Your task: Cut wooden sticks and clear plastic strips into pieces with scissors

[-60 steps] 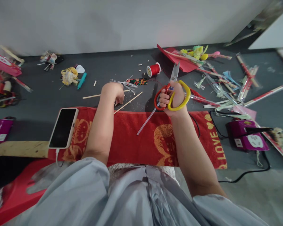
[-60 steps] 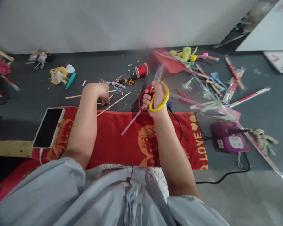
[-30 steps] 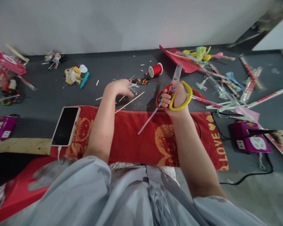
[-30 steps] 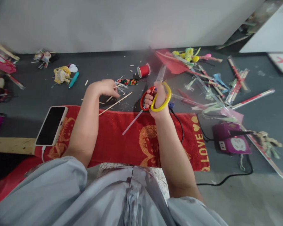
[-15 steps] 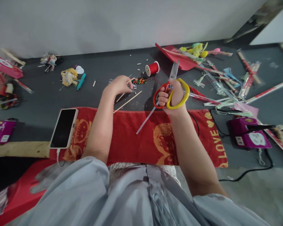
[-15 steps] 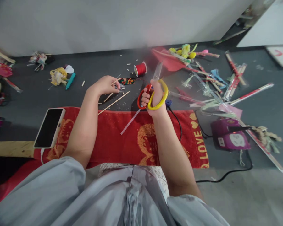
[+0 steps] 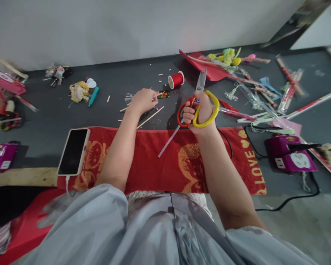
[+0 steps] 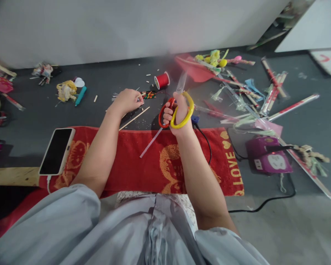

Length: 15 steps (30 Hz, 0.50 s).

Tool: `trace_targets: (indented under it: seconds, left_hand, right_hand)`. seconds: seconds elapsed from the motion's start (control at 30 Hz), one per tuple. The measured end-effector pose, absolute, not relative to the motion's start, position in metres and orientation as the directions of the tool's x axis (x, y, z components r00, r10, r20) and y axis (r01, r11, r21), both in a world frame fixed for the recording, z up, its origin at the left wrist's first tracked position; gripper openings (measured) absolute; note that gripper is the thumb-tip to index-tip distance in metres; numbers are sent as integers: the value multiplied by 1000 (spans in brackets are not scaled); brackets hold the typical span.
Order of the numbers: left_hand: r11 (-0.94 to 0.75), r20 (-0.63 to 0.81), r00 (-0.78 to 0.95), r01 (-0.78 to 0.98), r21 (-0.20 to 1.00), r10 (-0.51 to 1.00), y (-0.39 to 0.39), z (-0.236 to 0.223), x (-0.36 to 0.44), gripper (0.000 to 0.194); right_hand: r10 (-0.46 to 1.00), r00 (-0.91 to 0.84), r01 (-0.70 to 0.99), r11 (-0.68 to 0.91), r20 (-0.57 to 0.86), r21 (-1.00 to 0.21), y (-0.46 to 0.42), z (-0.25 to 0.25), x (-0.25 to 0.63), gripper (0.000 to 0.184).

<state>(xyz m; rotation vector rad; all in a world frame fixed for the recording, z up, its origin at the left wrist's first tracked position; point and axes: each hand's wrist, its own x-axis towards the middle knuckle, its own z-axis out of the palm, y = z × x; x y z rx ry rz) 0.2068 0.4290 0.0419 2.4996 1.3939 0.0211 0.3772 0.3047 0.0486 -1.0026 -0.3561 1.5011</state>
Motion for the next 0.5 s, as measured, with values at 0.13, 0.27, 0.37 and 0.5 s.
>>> trace_targets:
  seconds: [0.13,0.27,0.37,0.5]
  left_hand:
    - [-506,-115,531,842,188,840,426,46,207,28]
    - [-426,-226,459,886,180,859,421,58,206,23]
    - [-374,-322,411,911,172,853,417,66,208,23]
    - [-340,-361,366,931,135,858,412,71,210,31]
  right_hand:
    - [907,111,-675,-230,-405,-701,304,54,376,44]
    - [903,119,-675,-231,-413,-700,304,54,376,41]
    - [910,132,-662,-215,-394,-718,304,50,377,42]
    - [925,124,-652,-196,-358,-733,305,49,377,43]
